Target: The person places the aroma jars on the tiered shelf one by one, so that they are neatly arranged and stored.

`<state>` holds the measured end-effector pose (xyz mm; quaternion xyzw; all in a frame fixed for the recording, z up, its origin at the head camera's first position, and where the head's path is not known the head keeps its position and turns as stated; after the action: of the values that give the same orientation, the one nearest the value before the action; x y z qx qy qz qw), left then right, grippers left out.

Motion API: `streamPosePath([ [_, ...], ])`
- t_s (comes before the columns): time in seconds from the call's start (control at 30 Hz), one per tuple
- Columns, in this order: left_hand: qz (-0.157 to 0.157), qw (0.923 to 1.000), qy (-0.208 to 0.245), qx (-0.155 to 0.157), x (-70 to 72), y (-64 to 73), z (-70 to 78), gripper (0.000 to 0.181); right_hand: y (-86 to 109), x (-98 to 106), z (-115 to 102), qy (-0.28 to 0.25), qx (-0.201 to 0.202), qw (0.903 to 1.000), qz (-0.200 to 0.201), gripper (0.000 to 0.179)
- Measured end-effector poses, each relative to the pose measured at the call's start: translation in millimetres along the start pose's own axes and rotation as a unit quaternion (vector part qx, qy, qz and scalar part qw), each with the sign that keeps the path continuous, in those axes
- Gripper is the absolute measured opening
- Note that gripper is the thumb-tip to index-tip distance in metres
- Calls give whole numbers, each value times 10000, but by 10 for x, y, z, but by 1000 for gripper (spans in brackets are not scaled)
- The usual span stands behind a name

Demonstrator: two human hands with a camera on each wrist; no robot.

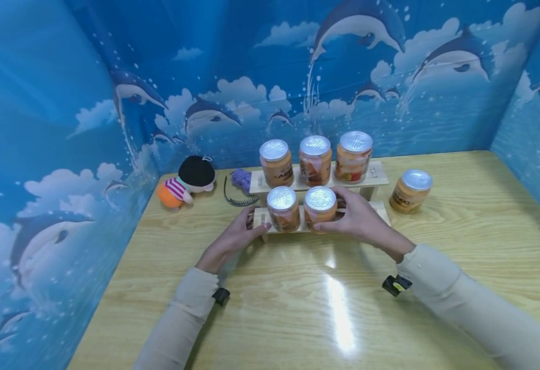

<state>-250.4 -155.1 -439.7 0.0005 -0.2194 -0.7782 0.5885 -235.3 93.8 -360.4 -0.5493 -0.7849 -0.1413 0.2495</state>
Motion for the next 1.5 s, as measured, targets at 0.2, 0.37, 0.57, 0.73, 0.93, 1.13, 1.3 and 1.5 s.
streamPosePath([
  [0.2,6,10000,-31,28,-4,-5,-6,82,66,43,20,-61,-220,9997,-59,87],
  [0.37,55,9999,-121,88,0,-17,-19,83,206,203,16,-8,-320,9995,-3,88],
  [0.57,97,9998,-140,123,12,-16,-26,83,378,423,74,90,-476,9988,68,84],
  [0.73,109,9998,-126,141,20,-8,-32,83,479,605,146,189,-589,9980,157,85],
  [0.93,83,9999,-140,37,15,7,-8,82,548,844,207,688,-725,9939,456,85],
  [1.13,115,9996,-260,85,24,3,-18,83,575,1073,296,996,-1005,9872,738,91],
  [1.3,98,9996,-234,77,21,11,-11,83,593,1238,404,965,-1193,9846,839,97],
  [1.5,60,9999,-143,11,9,10,5,82,602,1388,540,1064,-1375,9796,1003,98],
])
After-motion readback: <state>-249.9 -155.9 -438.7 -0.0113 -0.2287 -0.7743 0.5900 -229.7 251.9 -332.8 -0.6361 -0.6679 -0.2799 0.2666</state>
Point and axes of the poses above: each hand's wrist, its own y-axis away from the middle knuckle, its own x-axis out of the back of the hand, z = x × y, the point moved 9 cm from there along -y, towards the middle knuckle, and after that the axes turned 4 degrees about y, right-handed, at the moved point
